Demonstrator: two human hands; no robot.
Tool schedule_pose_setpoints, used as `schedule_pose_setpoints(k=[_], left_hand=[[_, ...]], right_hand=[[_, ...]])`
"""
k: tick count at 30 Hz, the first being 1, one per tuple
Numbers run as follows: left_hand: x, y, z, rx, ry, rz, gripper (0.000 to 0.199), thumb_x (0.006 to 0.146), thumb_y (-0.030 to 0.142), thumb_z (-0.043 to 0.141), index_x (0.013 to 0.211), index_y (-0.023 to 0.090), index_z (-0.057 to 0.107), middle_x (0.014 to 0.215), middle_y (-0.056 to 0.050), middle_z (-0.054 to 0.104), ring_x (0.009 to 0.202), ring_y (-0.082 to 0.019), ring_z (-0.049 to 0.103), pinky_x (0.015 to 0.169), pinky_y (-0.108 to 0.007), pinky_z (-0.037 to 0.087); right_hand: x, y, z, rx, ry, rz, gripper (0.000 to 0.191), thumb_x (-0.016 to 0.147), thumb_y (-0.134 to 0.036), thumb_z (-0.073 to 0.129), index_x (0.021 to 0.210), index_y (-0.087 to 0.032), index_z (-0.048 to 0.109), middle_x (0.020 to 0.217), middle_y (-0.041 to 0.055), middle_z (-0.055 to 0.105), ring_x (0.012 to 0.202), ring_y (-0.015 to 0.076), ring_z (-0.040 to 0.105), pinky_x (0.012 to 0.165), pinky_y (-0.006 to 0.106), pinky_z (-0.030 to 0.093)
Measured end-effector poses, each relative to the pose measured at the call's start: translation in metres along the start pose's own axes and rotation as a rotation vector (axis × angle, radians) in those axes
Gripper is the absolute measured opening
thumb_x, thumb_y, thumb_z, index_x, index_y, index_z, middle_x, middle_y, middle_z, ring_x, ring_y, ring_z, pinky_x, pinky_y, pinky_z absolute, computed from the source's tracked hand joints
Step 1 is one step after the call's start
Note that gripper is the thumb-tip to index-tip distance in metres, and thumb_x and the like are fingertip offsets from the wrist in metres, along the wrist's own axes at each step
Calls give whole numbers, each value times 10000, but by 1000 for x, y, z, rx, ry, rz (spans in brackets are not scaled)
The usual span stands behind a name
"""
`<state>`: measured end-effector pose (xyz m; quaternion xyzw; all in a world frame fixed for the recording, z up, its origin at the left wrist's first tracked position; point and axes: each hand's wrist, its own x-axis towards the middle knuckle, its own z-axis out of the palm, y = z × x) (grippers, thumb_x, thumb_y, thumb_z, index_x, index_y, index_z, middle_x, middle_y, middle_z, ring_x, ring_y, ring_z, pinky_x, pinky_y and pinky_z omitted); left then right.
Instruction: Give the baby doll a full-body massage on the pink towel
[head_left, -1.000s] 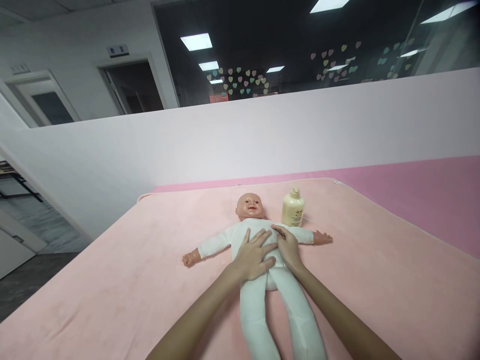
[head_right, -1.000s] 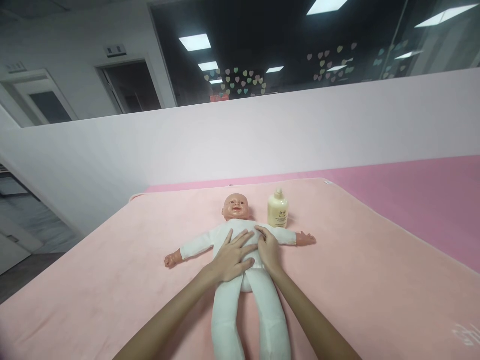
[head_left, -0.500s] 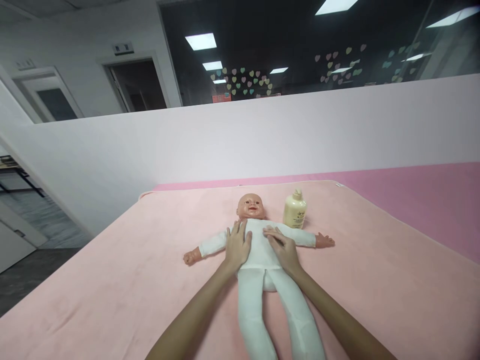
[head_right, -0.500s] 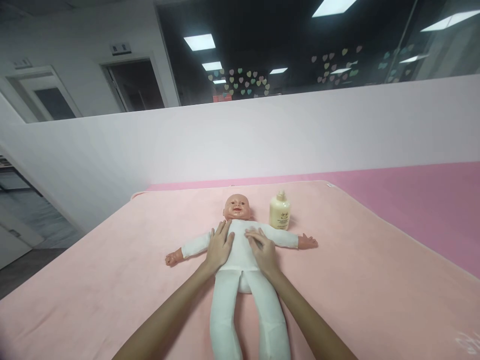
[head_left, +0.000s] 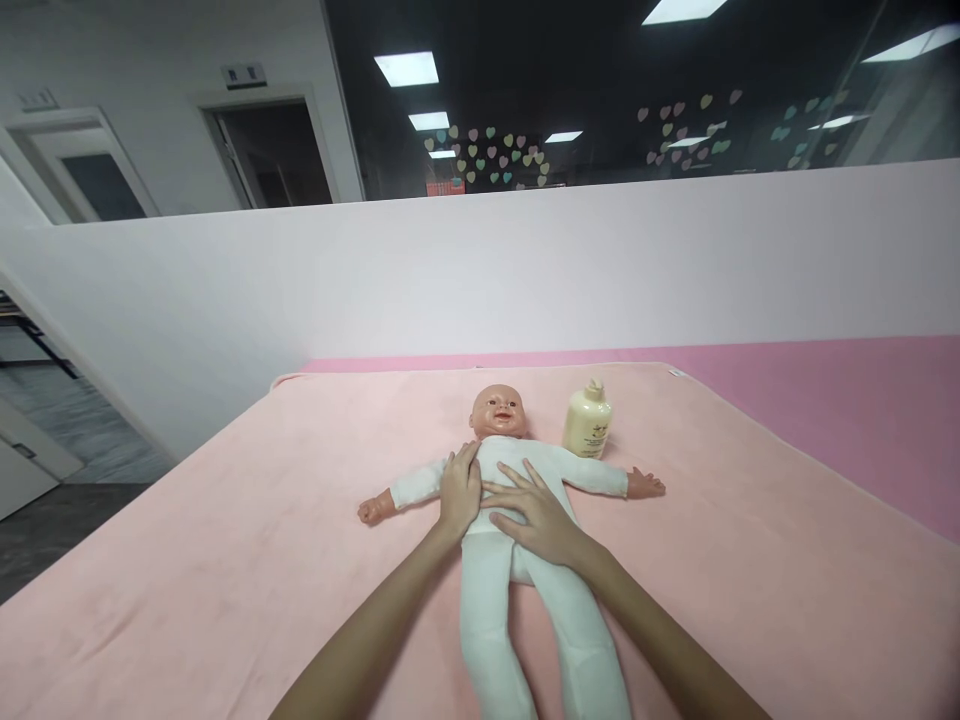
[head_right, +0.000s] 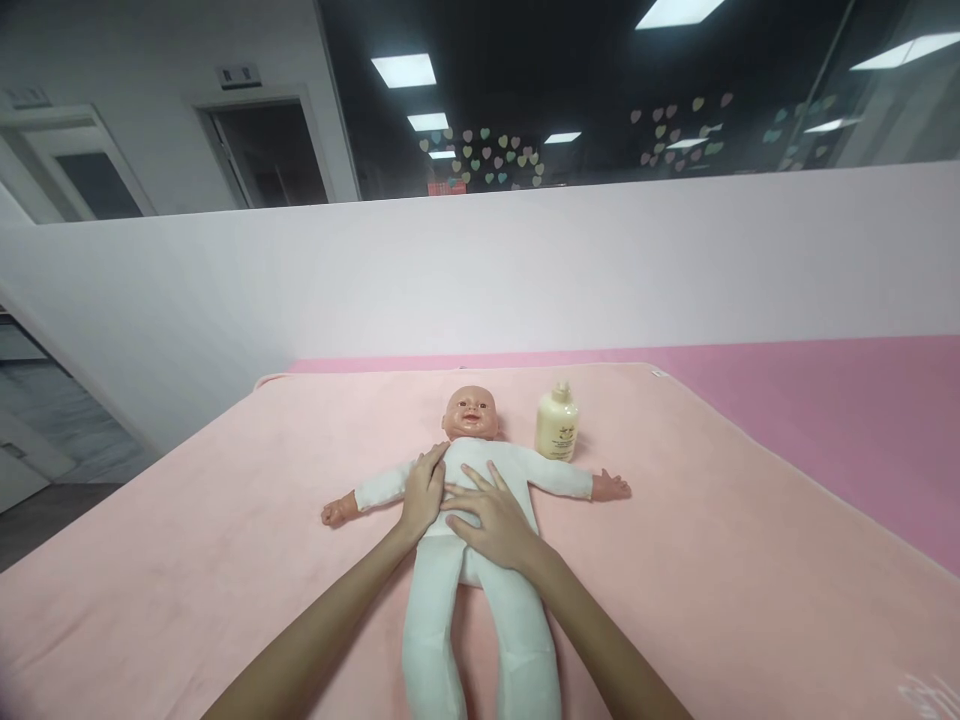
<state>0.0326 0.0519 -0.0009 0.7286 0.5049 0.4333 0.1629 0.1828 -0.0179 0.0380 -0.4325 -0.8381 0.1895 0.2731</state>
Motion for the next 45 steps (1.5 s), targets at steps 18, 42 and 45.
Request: schedule_pose_setpoints(k=[18,42,45], left_hand=[[-2,4,-2,49,-34,6,419,862,183,334,1239,180,517,1297,-64,525,1274,-200,396,1102,-485,219],[-29,47,-19,262,-466,230,559,901,481,295,1417,273,235,1503,-31,169,1391,-218,96,1115,-528,62],[-28,37,-12,327,-411,150,586,916,424,234,1444,192,131,1507,-43,135,1394,-187,62,1128,-488,60]], right_hand=[[19,52,28,-210,337,479,672,891,-496,293,1393,-50,293,1439,178,280,1353,264,214,1096,521,77],[-10,50,20,256,609,99,342,863,-361,431,1062,-185,646,1101,86,644,1137,239,531,1013,454,377],[-12,39,19,107,394,-95,338,872,-307,423,1130,-208,619,1142,73,625,1146,222,526,1043,460,334]])
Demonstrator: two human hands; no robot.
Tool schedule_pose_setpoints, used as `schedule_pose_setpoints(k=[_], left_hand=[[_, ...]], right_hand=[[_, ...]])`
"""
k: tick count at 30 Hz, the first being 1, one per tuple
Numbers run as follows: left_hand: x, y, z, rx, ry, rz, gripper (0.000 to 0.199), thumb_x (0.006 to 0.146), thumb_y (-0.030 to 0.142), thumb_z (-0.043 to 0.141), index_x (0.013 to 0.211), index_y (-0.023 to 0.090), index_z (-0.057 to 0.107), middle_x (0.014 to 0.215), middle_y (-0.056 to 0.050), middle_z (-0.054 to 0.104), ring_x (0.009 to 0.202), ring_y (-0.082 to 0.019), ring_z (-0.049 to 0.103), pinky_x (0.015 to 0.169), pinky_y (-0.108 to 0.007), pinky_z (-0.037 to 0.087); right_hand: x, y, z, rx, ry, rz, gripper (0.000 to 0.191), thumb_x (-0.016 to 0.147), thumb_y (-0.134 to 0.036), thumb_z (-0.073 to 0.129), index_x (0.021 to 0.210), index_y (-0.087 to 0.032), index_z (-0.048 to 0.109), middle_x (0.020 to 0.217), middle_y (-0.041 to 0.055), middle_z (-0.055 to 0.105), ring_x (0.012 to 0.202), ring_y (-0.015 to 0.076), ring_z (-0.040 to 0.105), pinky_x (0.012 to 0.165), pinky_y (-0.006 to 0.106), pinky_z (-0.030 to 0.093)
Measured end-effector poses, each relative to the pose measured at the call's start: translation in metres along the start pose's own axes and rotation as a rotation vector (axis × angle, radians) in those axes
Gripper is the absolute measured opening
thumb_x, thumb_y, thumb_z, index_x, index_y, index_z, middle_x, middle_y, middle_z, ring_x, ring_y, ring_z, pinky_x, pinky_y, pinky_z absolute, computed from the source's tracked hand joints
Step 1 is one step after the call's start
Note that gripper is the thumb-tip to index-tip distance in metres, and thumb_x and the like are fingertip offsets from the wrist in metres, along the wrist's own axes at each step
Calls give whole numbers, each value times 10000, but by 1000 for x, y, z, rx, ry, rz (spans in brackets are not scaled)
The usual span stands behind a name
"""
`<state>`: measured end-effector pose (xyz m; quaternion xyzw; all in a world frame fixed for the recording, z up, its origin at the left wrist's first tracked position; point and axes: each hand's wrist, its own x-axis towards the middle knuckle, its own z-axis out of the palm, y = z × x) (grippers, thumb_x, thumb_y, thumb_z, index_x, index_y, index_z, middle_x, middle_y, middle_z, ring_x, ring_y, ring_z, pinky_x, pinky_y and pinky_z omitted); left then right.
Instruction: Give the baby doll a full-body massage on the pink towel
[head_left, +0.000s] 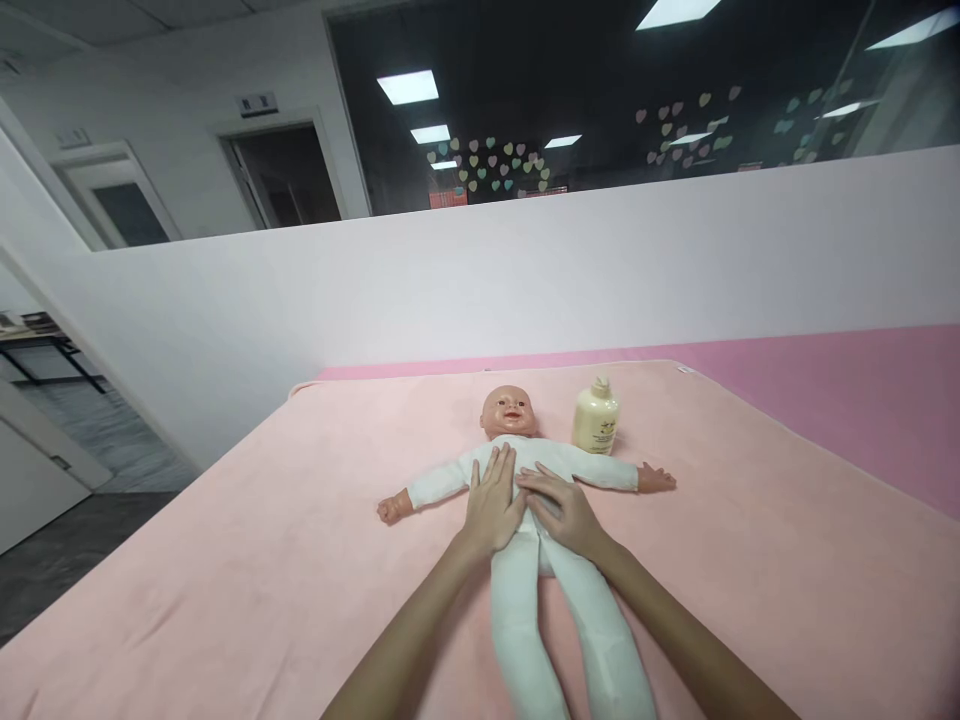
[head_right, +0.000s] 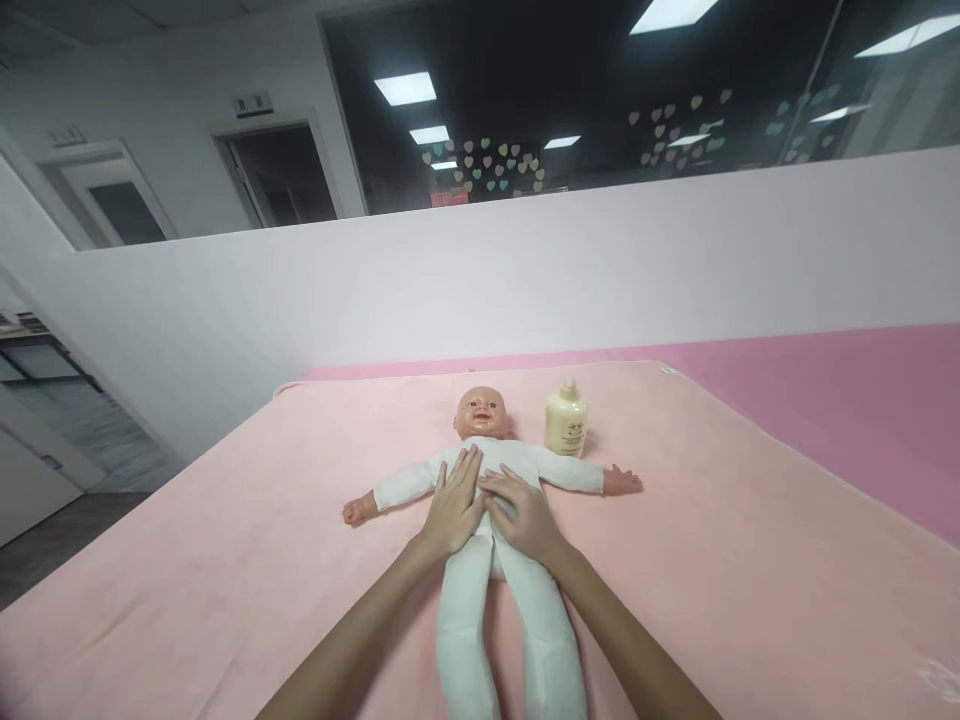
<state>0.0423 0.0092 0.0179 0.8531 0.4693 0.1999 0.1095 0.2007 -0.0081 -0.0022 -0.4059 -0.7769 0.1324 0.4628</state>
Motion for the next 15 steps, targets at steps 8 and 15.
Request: schedule_pose_setpoints(k=[8,15], left_hand=[[24,-7,10,92,103,-286,591,909,374,167,1417,78,223,1475,-113,233,1382,-232,136,1121,-490,104],[33,-11,10,170,158,-443,691,889,481,182,1373,2,304,1428,-190,308,1361,-287,202,1118,-496,45]], right_hand=[[18,2,10,-467,-286,108,518,926,-346,242,1408,-164,301,1447,73,299,1355,198,224,1111,481,104],[37,7,17,-559,-249,399,596,918,-458,223,1429,-151,230,1478,88,224,1372,209,148,1092,496,41]])
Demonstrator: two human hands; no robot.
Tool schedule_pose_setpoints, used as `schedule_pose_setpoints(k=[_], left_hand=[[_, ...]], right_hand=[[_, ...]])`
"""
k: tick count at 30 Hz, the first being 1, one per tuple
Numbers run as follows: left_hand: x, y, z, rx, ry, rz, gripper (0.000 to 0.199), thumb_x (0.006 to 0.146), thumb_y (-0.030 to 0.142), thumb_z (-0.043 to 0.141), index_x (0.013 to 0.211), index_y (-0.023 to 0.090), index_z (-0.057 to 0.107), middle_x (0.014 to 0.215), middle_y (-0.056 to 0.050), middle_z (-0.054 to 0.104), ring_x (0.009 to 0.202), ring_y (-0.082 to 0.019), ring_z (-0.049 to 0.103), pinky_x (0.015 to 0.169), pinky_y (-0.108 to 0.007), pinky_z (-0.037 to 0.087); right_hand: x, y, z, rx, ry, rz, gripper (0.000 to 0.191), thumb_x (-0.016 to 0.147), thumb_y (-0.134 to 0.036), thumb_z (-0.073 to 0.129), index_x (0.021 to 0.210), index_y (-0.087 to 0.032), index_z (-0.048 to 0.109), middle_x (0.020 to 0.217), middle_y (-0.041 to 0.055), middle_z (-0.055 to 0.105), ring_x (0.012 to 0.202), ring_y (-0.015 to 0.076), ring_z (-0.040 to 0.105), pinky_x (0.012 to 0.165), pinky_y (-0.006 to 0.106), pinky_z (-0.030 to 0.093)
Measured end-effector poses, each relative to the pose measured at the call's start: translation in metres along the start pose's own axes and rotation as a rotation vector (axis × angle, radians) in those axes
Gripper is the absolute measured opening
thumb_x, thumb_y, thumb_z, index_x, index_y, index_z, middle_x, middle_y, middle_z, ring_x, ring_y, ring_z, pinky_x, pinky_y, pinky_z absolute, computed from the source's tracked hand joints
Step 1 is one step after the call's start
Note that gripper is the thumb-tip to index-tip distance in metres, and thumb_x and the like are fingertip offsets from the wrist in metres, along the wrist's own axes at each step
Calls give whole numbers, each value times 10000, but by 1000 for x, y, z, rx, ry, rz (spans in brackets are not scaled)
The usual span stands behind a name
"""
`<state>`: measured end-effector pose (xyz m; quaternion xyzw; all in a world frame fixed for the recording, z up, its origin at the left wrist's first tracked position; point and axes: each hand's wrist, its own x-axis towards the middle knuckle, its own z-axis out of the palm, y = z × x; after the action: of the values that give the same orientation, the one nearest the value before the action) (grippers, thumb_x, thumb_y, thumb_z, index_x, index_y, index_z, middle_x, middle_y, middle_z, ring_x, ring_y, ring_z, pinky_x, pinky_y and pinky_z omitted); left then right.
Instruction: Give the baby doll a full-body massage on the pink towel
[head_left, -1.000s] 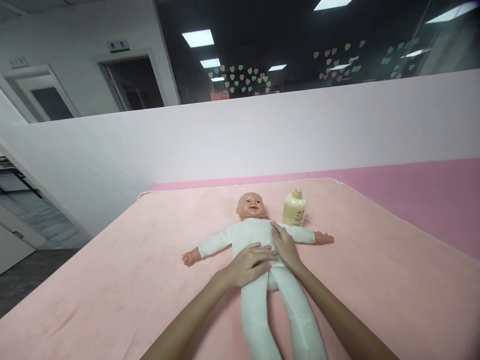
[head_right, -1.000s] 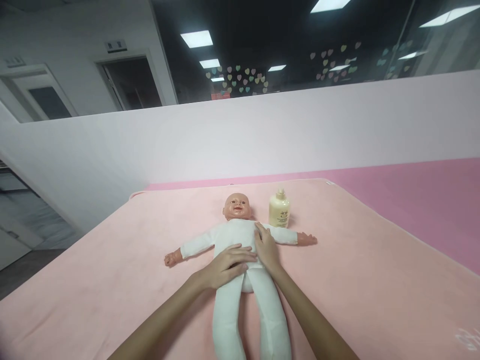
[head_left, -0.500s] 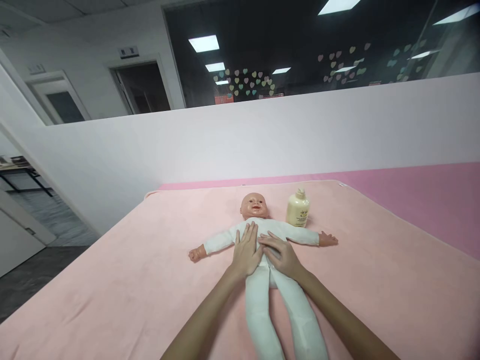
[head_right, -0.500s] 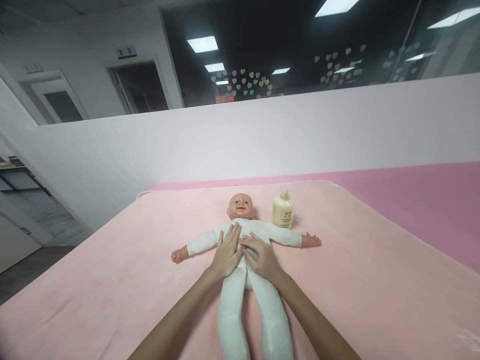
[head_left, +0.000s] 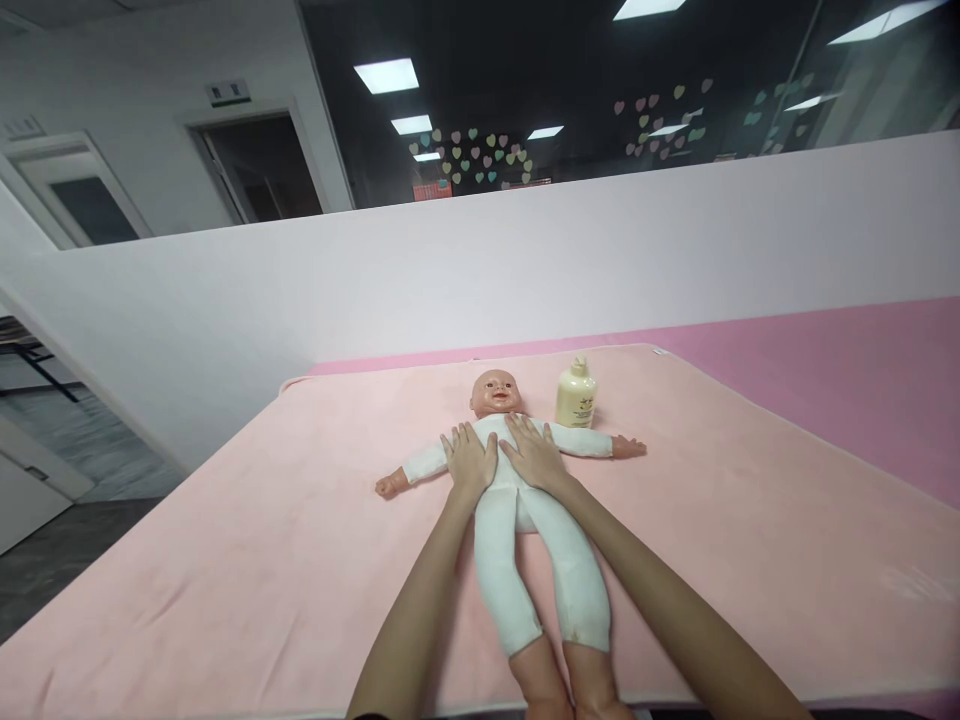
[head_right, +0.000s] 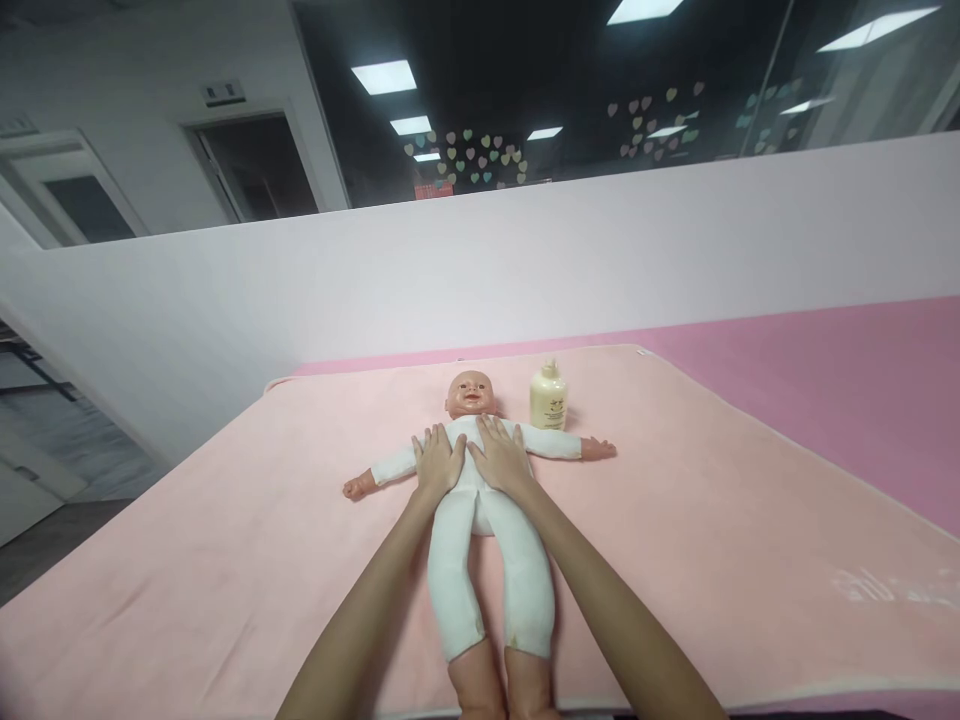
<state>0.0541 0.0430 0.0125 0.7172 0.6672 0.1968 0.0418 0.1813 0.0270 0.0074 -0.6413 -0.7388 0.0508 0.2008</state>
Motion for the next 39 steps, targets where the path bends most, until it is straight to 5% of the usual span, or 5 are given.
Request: schedule_pose_setpoints(k=[6,14,21,31,39], left_hand=[[-5,-15,2,55,39,-51,808,850,608,162,1360,7,341,1429,-193,306,1371,-287,166,1120,-485,16],[-24,-52,1,202,214,33,749,849,602,208,1343,76,408,1435,-148,325,1360,-337,169,1112,-503,42],[-46,-79,-8,300,242,88,661,840,447,345,1375,59,342,1442,-142,316,1359,-319,179,1113,-488,95],[-68,-90,-16,223,189,9,663,819,404,369,1415,135,262,1493,-84,211,1378,-301,106,1107,-523,86],[-60,-94,-18,190,266,-86,786,779,394,448,1396,-23,197,1441,-230,262,1349,-360,175,1099,-469,138]], right_hand=[[-13,24,2,34,84,264,723,879,-589,204,1377,-78,328,1422,148,334,1331,228,247,1093,458,22],[-37,59,7,-59,174,360,682,894,-527,186,1388,-72,306,1446,143,285,1350,230,189,1080,497,-32],[-43,72,5,-132,267,360,613,893,-473,231,1335,-81,394,1434,170,298,1335,262,209,1067,490,84],[-62,115,-7,-68,379,530,514,879,-395,260,1282,-129,436,1395,182,343,1285,299,278,1027,541,140],[-65,123,-15,12,444,685,454,874,-351,227,1062,-141,584,1203,170,506,1168,291,393,983,572,182]])
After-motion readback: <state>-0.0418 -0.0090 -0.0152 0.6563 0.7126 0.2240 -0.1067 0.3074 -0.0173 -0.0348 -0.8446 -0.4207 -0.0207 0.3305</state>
